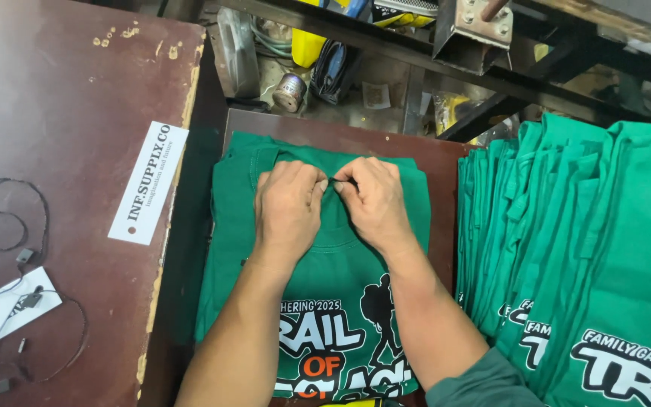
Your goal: The person attaches white tags to green t-shirts by threading a string through the collar and securing it. They then fold the shirt and place it on a stack, repeating the process for multiple shirts.
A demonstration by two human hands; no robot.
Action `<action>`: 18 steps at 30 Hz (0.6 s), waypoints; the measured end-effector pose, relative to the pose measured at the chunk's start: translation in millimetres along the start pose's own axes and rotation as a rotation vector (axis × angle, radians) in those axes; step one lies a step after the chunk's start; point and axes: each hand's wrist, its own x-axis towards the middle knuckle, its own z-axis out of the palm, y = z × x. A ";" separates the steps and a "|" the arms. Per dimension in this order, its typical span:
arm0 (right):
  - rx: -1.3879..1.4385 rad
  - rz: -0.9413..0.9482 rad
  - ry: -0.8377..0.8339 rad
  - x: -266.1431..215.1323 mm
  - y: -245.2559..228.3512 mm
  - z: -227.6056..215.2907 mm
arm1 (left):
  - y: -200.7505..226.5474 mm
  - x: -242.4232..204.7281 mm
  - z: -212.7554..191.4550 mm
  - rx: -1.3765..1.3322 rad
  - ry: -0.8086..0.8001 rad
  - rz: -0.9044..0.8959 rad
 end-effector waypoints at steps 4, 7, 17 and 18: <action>-0.073 -0.006 -0.009 -2.3 6.1 5.0 | 3.6 2.1 -5.3 -0.014 -0.021 -0.013; -0.082 0.006 -0.010 -0.4 0.0 -0.3 | 3.9 2.7 -4.8 -0.014 -0.036 -0.024; -0.017 -0.010 -0.001 -0.1 -4.9 -3.8 | 2.9 4.1 -7.6 -0.126 -0.011 -0.078; 0.003 -0.004 0.014 -0.3 -5.1 -3.2 | 3.6 4.6 -9.6 -0.157 -0.013 -0.096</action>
